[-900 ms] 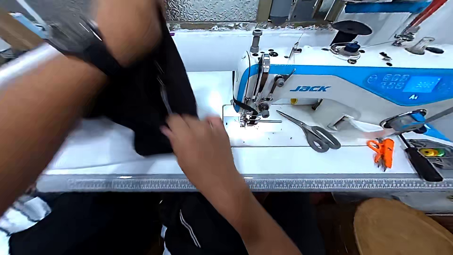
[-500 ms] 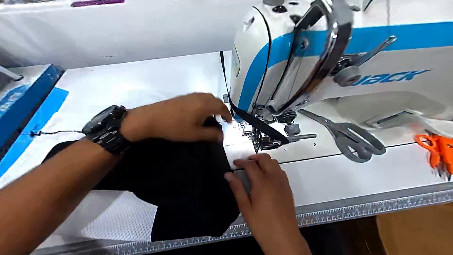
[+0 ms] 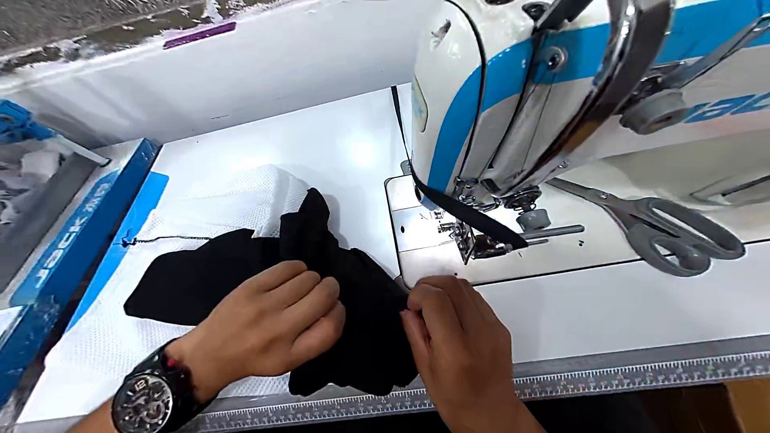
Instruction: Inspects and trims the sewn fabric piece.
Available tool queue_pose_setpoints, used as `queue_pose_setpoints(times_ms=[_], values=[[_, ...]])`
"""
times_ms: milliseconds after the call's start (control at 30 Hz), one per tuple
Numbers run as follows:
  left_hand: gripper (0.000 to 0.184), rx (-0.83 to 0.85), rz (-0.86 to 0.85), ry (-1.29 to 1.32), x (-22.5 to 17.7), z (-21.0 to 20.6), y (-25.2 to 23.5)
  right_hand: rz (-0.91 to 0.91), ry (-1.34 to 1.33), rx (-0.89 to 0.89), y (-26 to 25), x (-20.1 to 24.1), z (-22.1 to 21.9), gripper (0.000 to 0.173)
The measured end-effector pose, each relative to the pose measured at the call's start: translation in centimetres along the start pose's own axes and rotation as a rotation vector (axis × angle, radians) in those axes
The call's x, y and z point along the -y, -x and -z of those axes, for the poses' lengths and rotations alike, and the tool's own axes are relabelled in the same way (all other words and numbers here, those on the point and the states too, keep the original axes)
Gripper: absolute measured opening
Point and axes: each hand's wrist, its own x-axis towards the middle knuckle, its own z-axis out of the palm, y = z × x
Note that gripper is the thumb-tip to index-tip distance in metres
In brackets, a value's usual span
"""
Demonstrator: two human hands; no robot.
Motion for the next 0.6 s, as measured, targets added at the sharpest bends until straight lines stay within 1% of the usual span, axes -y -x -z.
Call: queue_pose_setpoints(times_ms=[67,100,133,200,267,333,433,500,600], values=[[0.011,-0.065,0.112,0.066,-0.6,-0.3,0.2,-0.029,-0.026,0.009,0.0,0.3,-0.1,0.006],[0.017,-0.087,0.177,0.138,-0.7,-0.4,0.3,-0.048,-0.05,0.011,-0.1,0.4,-0.1,0.008],[0.018,-0.096,0.223,0.22,-0.7,-0.5,0.2,-0.063,-0.072,0.013,0.0,0.5,-0.2,0.008],[0.017,-0.103,0.25,0.376,-0.2,-0.9,-0.1,-0.077,-0.107,-0.01,0.2,0.8,-0.1,0.008],[0.016,-0.12,0.23,0.431,0.3,-1.1,-0.4,-0.065,-0.121,-0.049,0.3,1.0,-0.1,0.013],[0.014,-0.166,0.203,0.396,0.2,-1.1,-0.8,-0.052,-0.109,-0.063,0.3,1.2,-0.1,0.017],[0.008,-0.185,0.113,0.277,0.1,-0.9,-1.1,-0.009,-0.078,-0.078,0.4,1.1,0.2,0.014],[0.006,-0.18,0.074,0.214,0.2,-0.7,-0.9,0.034,-0.079,-0.134,0.6,0.8,0.5,0.014],[0.006,-0.215,0.164,0.136,1.0,-0.3,0.2,0.027,-0.058,-0.186,0.4,-0.1,0.8,0.02]])
